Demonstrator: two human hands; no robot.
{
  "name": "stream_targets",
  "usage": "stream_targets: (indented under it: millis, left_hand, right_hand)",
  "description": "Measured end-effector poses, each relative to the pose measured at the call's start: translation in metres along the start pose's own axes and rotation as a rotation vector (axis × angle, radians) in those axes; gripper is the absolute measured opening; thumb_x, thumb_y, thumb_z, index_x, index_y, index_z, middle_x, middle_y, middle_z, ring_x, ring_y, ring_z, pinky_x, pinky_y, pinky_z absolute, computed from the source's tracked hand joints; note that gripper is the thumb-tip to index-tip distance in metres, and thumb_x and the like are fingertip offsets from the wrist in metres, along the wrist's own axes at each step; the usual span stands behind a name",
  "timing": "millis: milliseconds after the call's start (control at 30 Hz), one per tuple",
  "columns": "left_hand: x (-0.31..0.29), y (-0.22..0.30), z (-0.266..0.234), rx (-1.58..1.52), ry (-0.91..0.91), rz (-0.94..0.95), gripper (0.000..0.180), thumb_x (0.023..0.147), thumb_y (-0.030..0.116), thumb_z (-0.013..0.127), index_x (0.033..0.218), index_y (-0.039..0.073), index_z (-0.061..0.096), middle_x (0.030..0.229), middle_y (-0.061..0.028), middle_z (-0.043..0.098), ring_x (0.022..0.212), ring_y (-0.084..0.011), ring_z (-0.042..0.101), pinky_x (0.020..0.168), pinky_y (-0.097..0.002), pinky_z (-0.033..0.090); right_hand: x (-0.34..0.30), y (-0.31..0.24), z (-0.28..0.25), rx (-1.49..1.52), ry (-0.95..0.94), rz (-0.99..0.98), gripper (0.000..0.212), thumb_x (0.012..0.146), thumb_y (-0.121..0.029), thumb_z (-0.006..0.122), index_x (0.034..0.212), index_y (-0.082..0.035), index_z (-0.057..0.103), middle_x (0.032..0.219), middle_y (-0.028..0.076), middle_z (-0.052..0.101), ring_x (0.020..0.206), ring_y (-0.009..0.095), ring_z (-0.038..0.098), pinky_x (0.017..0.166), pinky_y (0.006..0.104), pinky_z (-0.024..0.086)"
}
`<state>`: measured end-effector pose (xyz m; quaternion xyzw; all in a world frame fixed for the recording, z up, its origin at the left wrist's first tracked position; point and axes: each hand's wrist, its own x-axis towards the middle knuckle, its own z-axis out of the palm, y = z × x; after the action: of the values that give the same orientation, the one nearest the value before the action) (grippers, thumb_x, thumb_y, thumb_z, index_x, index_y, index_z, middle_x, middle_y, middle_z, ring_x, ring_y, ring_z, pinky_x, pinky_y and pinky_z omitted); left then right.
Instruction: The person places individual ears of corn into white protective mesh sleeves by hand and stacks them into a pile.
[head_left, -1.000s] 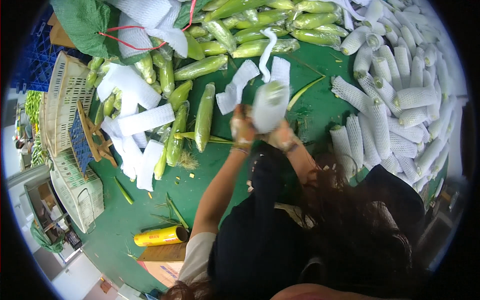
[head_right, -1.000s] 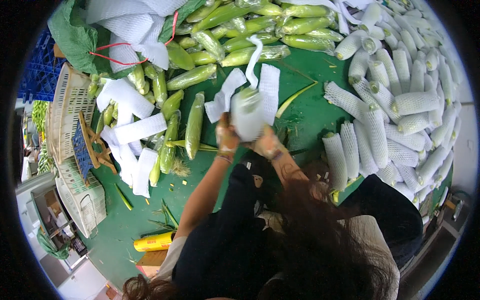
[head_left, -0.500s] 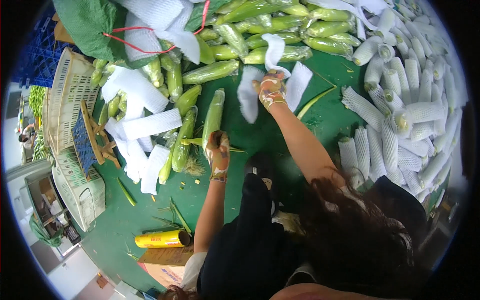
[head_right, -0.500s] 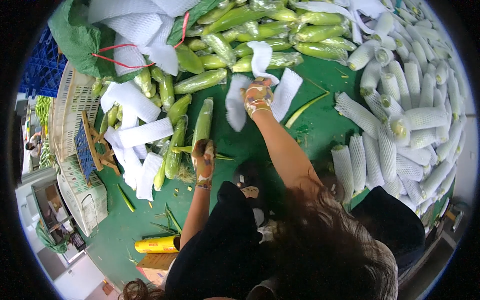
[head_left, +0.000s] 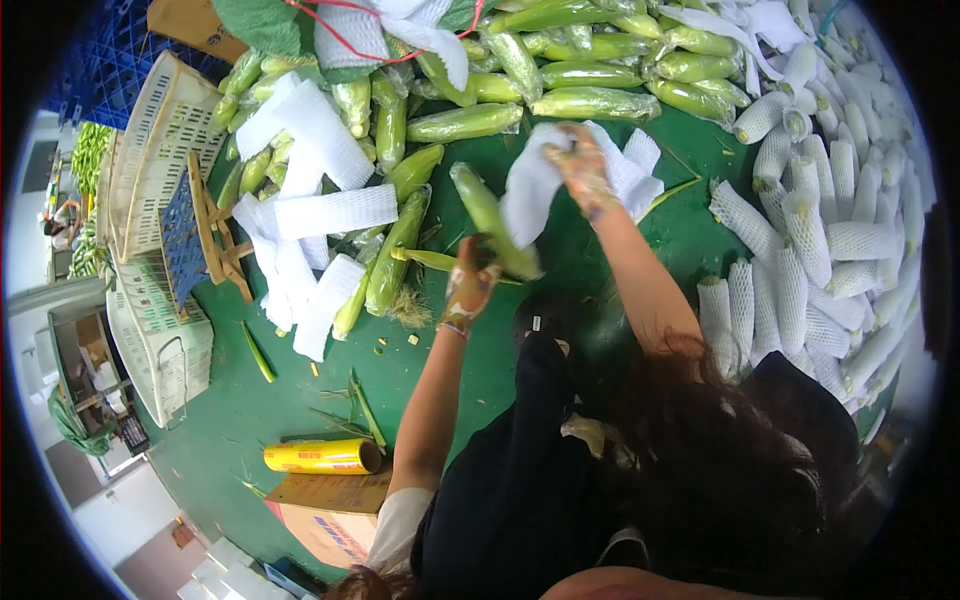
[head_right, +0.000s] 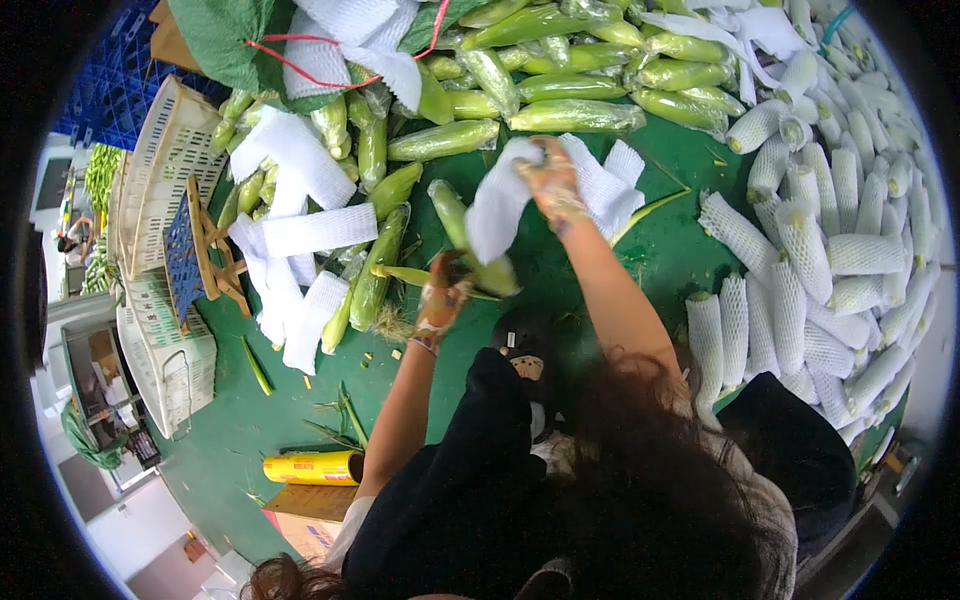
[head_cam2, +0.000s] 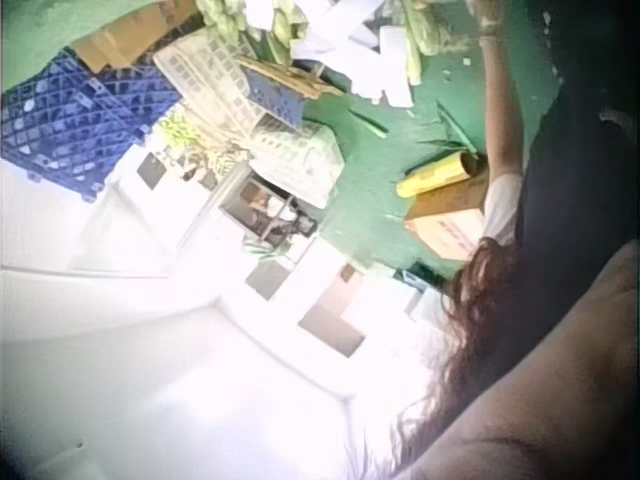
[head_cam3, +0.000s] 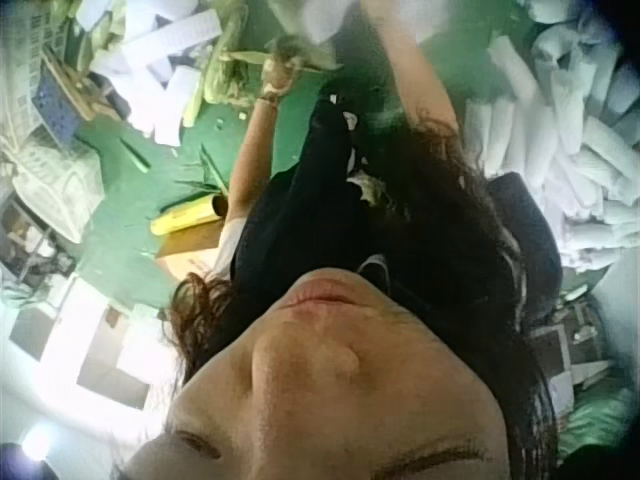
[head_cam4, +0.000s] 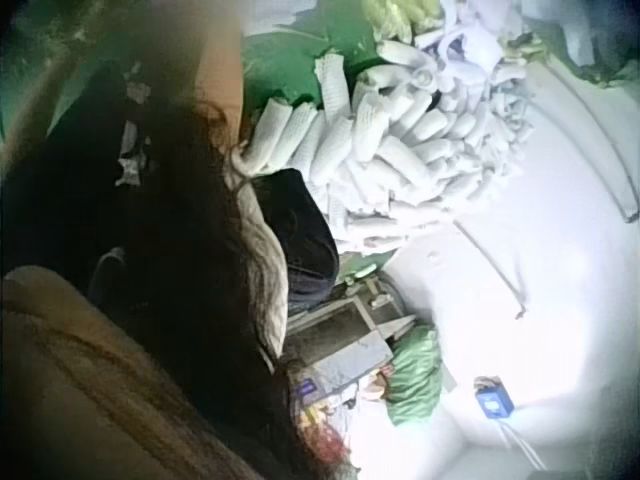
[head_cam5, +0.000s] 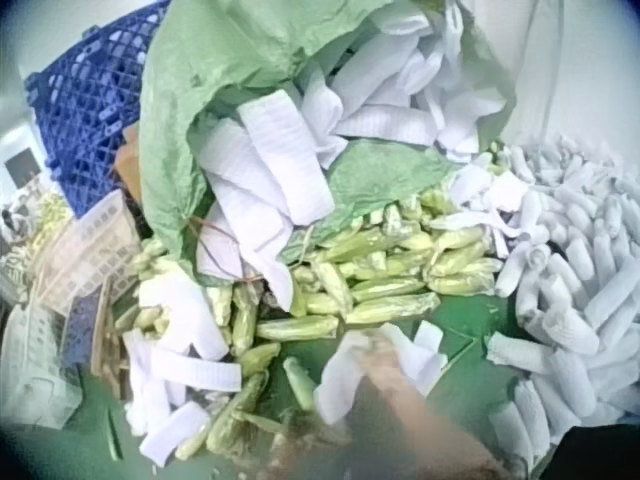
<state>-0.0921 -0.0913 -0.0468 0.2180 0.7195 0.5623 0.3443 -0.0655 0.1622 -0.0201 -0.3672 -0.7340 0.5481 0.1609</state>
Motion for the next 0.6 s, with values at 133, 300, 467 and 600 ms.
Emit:
stream_targets:
  millis: [133, 300, 467, 600]
  left_hand:
    - [0.016, 0.015, 0.056, -0.378, -0.030, -0.057, 0.033, 0.083, 0.006, 0.049, 0.114, -0.002, 0.044, 0.108, -0.0113, 0.053, 0.092, -0.0149, 0.052, 0.080, -0.0254, 0.041]
    - [-0.003, 0.013, 0.071, -1.178, 0.046, -0.141, 0.040, 0.086, 0.018, 0.046, 0.121, 0.000, 0.038, 0.115, -0.0115, 0.049, 0.101, -0.0179, 0.049, 0.085, -0.0307, 0.041]
    - [0.039, 0.043, 0.095, -0.830, 0.151, -0.017, 0.027, 0.084, 0.021, 0.052, 0.100, -0.001, 0.049, 0.092, -0.0094, 0.056, 0.084, -0.0167, 0.053, 0.073, -0.0290, 0.044]
    - [0.107, 0.049, 0.108, -1.070, 0.503, 0.082, 0.020, 0.084, 0.018, 0.053, 0.094, 0.003, 0.043, 0.093, -0.0088, 0.054, 0.080, -0.0172, 0.053, 0.068, -0.0297, 0.046]
  right_hand:
    - [-0.063, 0.016, -0.028, 0.387, -0.205, 0.124, 0.030, 0.079, -0.021, 0.060, 0.102, -0.004, 0.051, 0.091, 0.006, 0.058, 0.084, 0.015, 0.056, 0.066, 0.0247, 0.047]
    - [-0.133, 0.008, 0.019, 0.812, -0.234, 0.346, 0.021, 0.079, -0.013, 0.060, 0.096, -0.001, 0.056, 0.088, 0.003, 0.059, 0.079, 0.010, 0.052, 0.073, 0.0240, 0.043]
    - [-0.083, 0.053, -0.002, 0.864, -0.124, 0.168, 0.021, 0.081, -0.013, 0.054, 0.098, -0.001, 0.055, 0.086, 0.007, 0.060, 0.078, 0.015, 0.056, 0.069, 0.0247, 0.046]
    - [-0.005, 0.017, -0.055, -0.326, -0.162, -0.679, 0.035, 0.074, -0.009, 0.058, 0.107, 0.000, 0.051, 0.100, 0.015, 0.058, 0.091, 0.022, 0.057, 0.079, 0.0306, 0.046]
